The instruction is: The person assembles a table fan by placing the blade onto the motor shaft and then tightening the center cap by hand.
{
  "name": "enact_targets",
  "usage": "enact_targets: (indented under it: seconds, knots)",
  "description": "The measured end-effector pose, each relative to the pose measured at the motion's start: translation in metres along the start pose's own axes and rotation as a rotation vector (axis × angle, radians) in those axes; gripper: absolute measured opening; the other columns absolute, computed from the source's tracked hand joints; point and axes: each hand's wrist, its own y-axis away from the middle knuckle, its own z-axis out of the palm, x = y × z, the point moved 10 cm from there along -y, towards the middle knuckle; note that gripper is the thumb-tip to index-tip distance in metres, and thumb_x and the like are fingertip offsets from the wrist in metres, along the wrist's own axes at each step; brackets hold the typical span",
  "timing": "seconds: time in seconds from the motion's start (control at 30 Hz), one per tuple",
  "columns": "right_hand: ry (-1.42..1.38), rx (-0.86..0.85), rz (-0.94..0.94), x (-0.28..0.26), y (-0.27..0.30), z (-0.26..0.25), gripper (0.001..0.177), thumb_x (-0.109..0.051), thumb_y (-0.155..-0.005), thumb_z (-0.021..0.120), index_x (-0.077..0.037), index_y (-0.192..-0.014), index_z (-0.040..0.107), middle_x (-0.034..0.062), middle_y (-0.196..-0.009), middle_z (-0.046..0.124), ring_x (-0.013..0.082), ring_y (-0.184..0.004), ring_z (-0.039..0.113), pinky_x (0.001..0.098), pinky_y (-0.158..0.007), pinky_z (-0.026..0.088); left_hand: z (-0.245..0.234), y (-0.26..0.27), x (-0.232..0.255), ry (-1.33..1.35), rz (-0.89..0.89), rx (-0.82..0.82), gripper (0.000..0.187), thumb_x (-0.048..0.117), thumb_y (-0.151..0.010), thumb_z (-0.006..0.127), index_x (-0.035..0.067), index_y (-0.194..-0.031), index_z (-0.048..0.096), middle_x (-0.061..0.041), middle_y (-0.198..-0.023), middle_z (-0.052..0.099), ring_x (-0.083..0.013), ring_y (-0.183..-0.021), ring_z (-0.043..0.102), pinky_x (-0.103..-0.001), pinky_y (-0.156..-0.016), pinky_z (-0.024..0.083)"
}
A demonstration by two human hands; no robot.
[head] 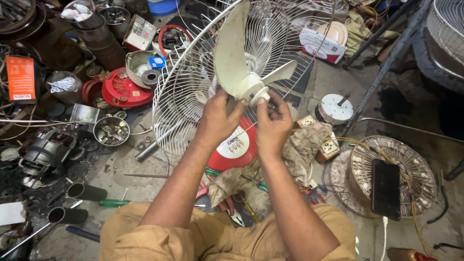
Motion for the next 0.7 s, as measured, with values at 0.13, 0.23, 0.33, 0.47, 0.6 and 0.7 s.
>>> enact_targets:
  seconds: [0.13,0.23,0.33,0.47,0.6,0.7]
  knots:
    - [-0.007,-0.036,-0.006,0.002,-0.006,0.005,0.035,-0.008,-0.101,0.069,0.005,-0.133,0.061,0.0099,-0.116,0.071,0.0088,-0.09,0.067,0.0221,-0.078,0.056,0.0,-0.001,0.003,-0.003,0.017,0.004,0.03,0.02,-0.096,0.067,0.002,-0.12,0.065,-0.022,-0.109,0.074,-0.0407,-0.103,0.072,-0.046,-0.085,0.056]
    - [0.081,-0.052,-0.047,0.0,-0.005,0.011,0.037,-0.006,-0.1,0.072,0.006,-0.133,0.062,0.0102,-0.113,0.068,0.0102,-0.087,0.063,0.0238,-0.076,0.055,0.0,0.003,-0.004,0.034,-0.022,-0.008,0.031,0.022,-0.098,0.064,0.002,-0.121,0.063,-0.023,-0.109,0.073,-0.0407,-0.103,0.072,-0.046,-0.084,0.056]
    - [0.009,-0.048,-0.105,-0.008,-0.007,0.008,0.039,-0.006,-0.097,0.071,0.006,-0.132,0.059,0.0092,-0.119,0.068,0.0111,-0.095,0.068,0.0243,-0.081,0.057,0.002,0.0,-0.005,0.009,0.002,-0.004,0.032,0.022,-0.099,0.063,0.001,-0.124,0.063,-0.025,-0.11,0.072,-0.0433,-0.105,0.069,-0.047,-0.085,0.055]
    - [-0.035,0.112,0.128,0.009,-0.002,-0.019,0.037,-0.009,-0.097,0.068,0.004,-0.131,0.061,0.0099,-0.106,0.074,0.0113,-0.089,0.071,0.0236,-0.079,0.059,0.001,0.0,-0.003,-0.003,0.041,0.007,0.032,0.021,-0.1,0.063,0.0,-0.124,0.063,-0.026,-0.11,0.072,-0.0458,-0.105,0.068,-0.048,-0.084,0.054]
    - [-0.011,0.072,0.139,0.005,0.004,-0.018,0.037,-0.009,-0.095,0.069,0.004,-0.13,0.063,0.0092,-0.106,0.073,0.0111,-0.088,0.07,0.0234,-0.077,0.056,0.002,-0.001,-0.009,0.004,-0.046,-0.023,0.032,0.022,-0.098,0.063,0.001,-0.122,0.064,-0.025,-0.104,0.073,-0.0439,-0.101,0.071,-0.048,-0.081,0.056]
    - [0.045,0.009,0.074,0.0,0.003,-0.005,0.036,-0.007,-0.095,0.07,0.004,-0.129,0.064,0.0075,-0.107,0.072,0.0099,-0.089,0.068,0.0231,-0.077,0.056,0.001,-0.002,-0.005,0.021,-0.042,-0.023,0.032,0.022,-0.098,0.063,0.001,-0.122,0.064,-0.024,-0.104,0.073,-0.0435,-0.1,0.071,-0.047,-0.08,0.056]
